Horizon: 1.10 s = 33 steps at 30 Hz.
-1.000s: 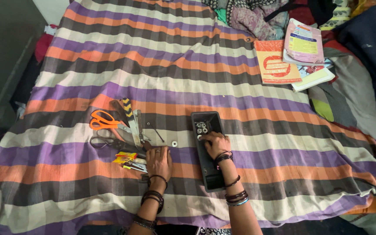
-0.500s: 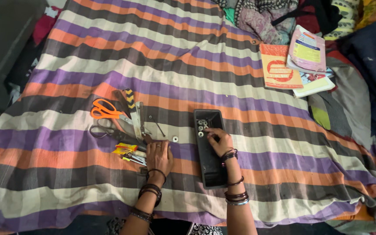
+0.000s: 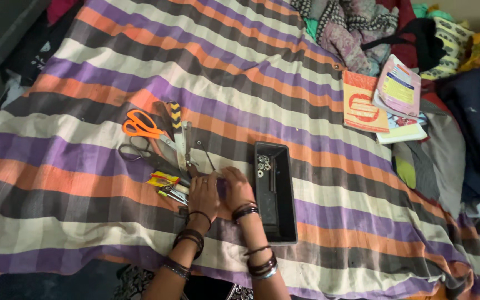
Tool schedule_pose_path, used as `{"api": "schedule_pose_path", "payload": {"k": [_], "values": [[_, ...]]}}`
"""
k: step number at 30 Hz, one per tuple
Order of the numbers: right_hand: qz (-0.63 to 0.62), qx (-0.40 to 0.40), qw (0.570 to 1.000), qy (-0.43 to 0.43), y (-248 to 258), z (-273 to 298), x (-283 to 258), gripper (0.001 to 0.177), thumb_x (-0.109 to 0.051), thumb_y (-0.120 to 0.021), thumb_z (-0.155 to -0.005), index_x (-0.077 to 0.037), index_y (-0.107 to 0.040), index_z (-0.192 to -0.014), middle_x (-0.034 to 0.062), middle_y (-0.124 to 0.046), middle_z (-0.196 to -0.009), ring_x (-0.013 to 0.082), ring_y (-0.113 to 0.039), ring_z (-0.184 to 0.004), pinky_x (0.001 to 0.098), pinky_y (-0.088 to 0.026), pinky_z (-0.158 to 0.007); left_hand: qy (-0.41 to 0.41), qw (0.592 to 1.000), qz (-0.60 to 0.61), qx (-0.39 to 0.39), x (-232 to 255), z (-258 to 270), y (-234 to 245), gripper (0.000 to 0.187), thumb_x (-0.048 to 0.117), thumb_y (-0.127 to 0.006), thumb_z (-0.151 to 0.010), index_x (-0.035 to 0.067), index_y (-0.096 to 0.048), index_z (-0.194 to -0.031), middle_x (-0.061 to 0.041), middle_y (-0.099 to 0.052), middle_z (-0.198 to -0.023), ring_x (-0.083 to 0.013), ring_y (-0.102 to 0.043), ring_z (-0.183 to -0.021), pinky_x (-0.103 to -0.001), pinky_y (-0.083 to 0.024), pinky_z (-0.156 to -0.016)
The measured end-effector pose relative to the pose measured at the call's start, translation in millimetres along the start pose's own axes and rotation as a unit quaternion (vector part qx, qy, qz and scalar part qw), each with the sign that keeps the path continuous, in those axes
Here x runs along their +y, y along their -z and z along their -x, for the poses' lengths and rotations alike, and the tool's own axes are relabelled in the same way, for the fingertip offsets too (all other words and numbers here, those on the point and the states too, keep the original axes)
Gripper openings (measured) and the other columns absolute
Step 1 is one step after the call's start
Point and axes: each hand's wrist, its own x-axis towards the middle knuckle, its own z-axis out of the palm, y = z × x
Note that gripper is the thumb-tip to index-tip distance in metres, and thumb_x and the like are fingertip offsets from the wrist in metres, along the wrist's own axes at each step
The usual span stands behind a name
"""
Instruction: The person arranges sewing tools and small hardware items into a black plastic tray on a striped bedsheet. They place screws, washers, a ruler, scissors, pliers, and other small tools into the tray one by one.
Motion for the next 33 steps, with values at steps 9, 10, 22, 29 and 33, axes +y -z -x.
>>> {"api": "schedule_pose_path", "payload": {"k": [9,10,22,29,33], "values": [[0.067,-0.015,0.994,-0.089,-37,24,23,0.016,-0.002,-0.067,-0.075,-0.005,-0.075,-0.089,0.0162,-0.073,-0.098,0.0399,-0.066,-0.095,0.0467,-0.056,-0.084,-0.005,0.999,-0.009,-0.034,-4,1,-7,0.048,0.012,-0.059,-0.086,0.004,-0.056,-0.133,-0.014,-0.067,-0.116,-0.0322,-0.06,-0.113,-0.05,-0.038,-0.11],[0.076,-0.013,0.992,-0.095,-37,26,25,0.012,-0.002,-0.068,-0.075,-0.005,-0.074,-0.085,0.0159,-0.072,-0.096,0.0398,-0.066,-0.094,0.0471,-0.056,-0.082,-0.011,1.0,-0.009,-0.027,-4,1,-6,0.049,0.012,-0.059,-0.084,0.003,-0.056,-0.132,-0.015,-0.067,-0.117,-0.0324,-0.06,-0.113,-0.05,-0.038,-0.11],[0.066,0.103,0.992,0.002,21,57,-52,0.018,0.003,-0.067,-0.081,-0.004,-0.073,-0.096,0.0139,-0.07,-0.104,0.0349,-0.065,-0.094,0.0423,-0.056,-0.082,-0.027,1.0,0.013,0.004,0,-3,5,0.041,0.015,-0.061,-0.085,0.004,-0.059,-0.124,-0.014,-0.069,-0.11,-0.0315,-0.061,-0.107,-0.049,-0.04,-0.104],[0.044,0.245,0.966,-0.068,92,95,-50,0.017,-0.001,-0.077,-0.086,-0.006,-0.069,-0.099,0.01,-0.074,-0.105,0.0243,-0.072,-0.095,0.0338,-0.058,-0.08,-0.038,0.998,-0.041,0.016,7,-6,13,0.022,0.02,-0.064,-0.099,0.011,-0.066,-0.119,-0.01,-0.07,-0.096,-0.0289,-0.064,-0.1,-0.05,-0.044,-0.104],[0.061,0.226,0.962,-0.139,123,108,-7,0.02,-0.004,-0.079,-0.083,-0.006,-0.071,-0.101,0.0088,-0.074,-0.099,0.0254,-0.072,-0.091,0.0365,-0.057,-0.079,-0.09,0.994,-0.003,0.066,14,-5,25,0.02,0.016,-0.067,-0.096,0.007,-0.067,-0.114,-0.009,-0.071,-0.096,-0.0281,-0.064,-0.097,-0.052,-0.046,-0.102]]}}
